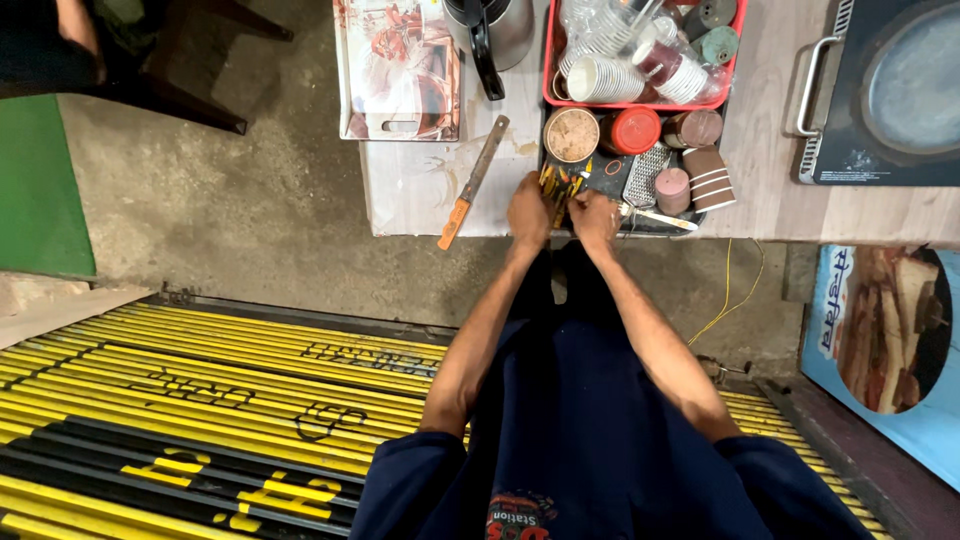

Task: The person prepares tea by opening packets, pouring contents into small cups, and handling various containers and tools on a table and in a kitchen area.

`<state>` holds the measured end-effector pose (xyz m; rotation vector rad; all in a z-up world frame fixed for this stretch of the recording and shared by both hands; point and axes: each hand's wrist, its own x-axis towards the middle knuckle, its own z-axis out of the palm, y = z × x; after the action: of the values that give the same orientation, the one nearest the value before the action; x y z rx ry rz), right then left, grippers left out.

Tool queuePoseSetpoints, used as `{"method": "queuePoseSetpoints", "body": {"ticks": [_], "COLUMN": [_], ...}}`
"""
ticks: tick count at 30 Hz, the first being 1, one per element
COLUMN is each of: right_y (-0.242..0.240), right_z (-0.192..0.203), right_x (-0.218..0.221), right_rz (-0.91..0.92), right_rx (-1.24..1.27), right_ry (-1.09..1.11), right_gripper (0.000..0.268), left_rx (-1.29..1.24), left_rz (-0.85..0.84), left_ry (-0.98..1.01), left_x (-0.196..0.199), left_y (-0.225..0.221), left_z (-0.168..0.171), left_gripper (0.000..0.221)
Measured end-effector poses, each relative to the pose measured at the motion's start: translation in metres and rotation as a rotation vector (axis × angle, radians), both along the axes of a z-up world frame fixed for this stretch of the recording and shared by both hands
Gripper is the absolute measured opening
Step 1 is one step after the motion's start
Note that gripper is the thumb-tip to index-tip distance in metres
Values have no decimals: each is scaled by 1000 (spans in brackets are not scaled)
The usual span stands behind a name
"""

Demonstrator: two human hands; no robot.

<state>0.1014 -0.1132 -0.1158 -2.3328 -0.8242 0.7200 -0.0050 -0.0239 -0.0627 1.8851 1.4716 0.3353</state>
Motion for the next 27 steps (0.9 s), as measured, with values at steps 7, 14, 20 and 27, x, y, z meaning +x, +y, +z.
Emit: {"method": "queuePoseSetpoints", "body": {"ticks": [7, 14, 20, 27], "right_y": [1, 8, 3, -1], "right_z": [-10, 9, 19, 64], "right_x": [-6, -13, -26, -9], "right_rz": [-19, -39, 23, 8], "right_rx": [79, 89, 168, 246], "right_ry": [202, 234, 187, 289], "right_gripper": [13, 14, 20, 17], "left_rx": [-98, -122, -224, -276], "left_rz": [-72, -57, 52, 170], "left_ry": [92, 10, -82, -160], "left_x": [7, 1, -4, -14], "left_y": [-1, 0, -3, 4], "left_z": [-1, -4, -14, -18], "left_gripper": [34, 34, 36, 27]}}
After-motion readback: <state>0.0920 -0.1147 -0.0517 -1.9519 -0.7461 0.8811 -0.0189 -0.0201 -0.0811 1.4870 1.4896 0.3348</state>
